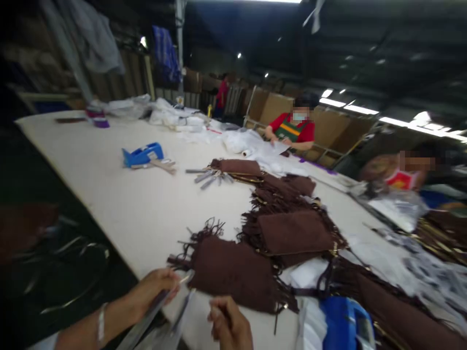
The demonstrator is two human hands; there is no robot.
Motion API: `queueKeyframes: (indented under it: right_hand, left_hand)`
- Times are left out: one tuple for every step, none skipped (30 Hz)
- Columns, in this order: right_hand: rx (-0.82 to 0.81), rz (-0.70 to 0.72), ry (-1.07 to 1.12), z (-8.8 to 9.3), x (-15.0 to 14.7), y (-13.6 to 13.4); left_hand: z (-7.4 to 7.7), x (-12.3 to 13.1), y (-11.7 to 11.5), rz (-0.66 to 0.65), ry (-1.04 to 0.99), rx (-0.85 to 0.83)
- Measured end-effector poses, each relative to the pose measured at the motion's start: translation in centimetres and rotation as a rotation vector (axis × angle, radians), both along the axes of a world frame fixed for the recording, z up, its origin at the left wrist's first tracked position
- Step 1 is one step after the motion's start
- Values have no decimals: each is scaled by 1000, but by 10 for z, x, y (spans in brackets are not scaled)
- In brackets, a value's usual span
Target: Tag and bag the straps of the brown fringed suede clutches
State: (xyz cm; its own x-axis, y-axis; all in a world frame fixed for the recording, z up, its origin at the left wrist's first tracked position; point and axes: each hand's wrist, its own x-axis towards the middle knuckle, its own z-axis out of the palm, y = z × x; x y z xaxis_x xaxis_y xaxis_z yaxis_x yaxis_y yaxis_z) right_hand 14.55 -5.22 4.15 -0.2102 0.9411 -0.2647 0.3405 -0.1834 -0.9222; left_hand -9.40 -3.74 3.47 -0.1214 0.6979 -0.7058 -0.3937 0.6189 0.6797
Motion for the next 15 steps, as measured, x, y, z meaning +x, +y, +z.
queueKeyframes:
  right_hand:
    - [7, 66, 58, -3, -18, 3]
    - [19, 115, 115, -5, -34, 8]
    - [10, 152, 166, -8, -49, 15]
    - [-10, 180, 206, -11, -61, 22]
    - [-41, 202, 231, -13, -71, 28]
    - [-73, 222, 245, -15, -78, 34]
    - [-95, 238, 249, -17, -83, 38]
    - [-108, 252, 246, -18, -87, 41]
    - [-115, 259, 240, -19, -90, 42]
    - [-121, 262, 232, -20, -92, 43]
    - [-126, 263, 224, -22, -94, 42]
    - [-131, 265, 215, -23, -95, 41]
    - [-134, 268, 205, -25, -96, 40]
    - [-129, 268, 191, -26, -98, 39]
    - [-118, 267, 174, -28, -99, 38]
  left_hand:
    - [-9, -4, -2, -58, -67, 101]
    - [-16, -8, -4, -91, -117, 154]
    - [-21, -11, -5, -100, -148, 177]
    - [-24, -14, -5, -103, -168, 187]
    - [-24, -15, -5, -99, -176, 181]
    - [-24, -16, -5, -98, -180, 174]
    - [-22, -16, -5, -103, -183, 176]
    - [-20, -17, -5, -111, -188, 186]
    - [-19, -17, -6, -120, -191, 199]
    - [-19, -18, -7, -128, -194, 210]
    - [-19, -19, -7, -132, -195, 217]
    - [-20, -20, -8, -135, -193, 215]
    - [-22, -21, -8, -136, -188, 206]
    - [-23, -21, -9, -137, -182, 193]
    - [-24, -22, -9, -136, -178, 184]
